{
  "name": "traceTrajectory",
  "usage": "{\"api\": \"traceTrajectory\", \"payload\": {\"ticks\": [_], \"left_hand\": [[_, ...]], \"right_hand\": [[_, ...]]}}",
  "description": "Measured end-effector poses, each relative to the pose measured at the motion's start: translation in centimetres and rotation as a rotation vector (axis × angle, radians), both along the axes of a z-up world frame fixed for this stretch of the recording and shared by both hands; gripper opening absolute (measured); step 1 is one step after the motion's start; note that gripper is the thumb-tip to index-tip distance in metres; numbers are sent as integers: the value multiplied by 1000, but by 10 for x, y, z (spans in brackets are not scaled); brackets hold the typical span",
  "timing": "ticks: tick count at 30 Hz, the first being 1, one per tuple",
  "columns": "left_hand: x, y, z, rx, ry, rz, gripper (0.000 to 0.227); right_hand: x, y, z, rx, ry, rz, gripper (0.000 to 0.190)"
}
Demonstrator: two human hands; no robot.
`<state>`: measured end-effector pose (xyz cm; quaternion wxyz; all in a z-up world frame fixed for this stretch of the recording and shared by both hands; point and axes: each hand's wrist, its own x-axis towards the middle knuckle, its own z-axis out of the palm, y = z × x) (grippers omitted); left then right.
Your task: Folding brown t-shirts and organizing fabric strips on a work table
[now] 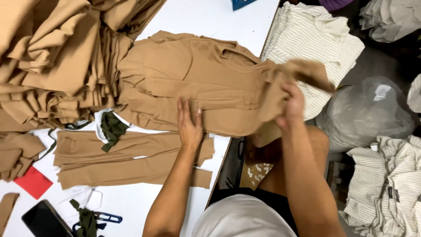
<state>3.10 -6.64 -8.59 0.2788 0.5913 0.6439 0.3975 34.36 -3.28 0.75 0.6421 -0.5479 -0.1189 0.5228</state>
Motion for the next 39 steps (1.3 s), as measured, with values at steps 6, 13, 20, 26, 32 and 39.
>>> {"api": "traceTrajectory", "payload": {"ticks": [6, 13, 20, 26, 32, 39], "left_hand": [[-45, -26, 2, 102, -83, 145, 56], [-95, -41, -24, -16, -151, 353, 36], [-79, -22, -88, -212, -393, 633, 35], [-17, -44, 6, -843, -1027, 285, 60], [8, -30, 12, -756, -1853, 105, 94], [-3, -15, 36, -421, -1861, 382, 43]], "right_hand": [[-206, 80, -3, 9, -581, 618, 53], [-207, 20, -10, -5, -1245, 665, 58], [-133, 21, -57, -289, -1075, 357, 83], [-114, 45, -92, -303, -104, 453, 54], [-106, 21, -62, -266, 397, 415, 40], [-91, 0, -21, -77, 423, 456, 41]]}}
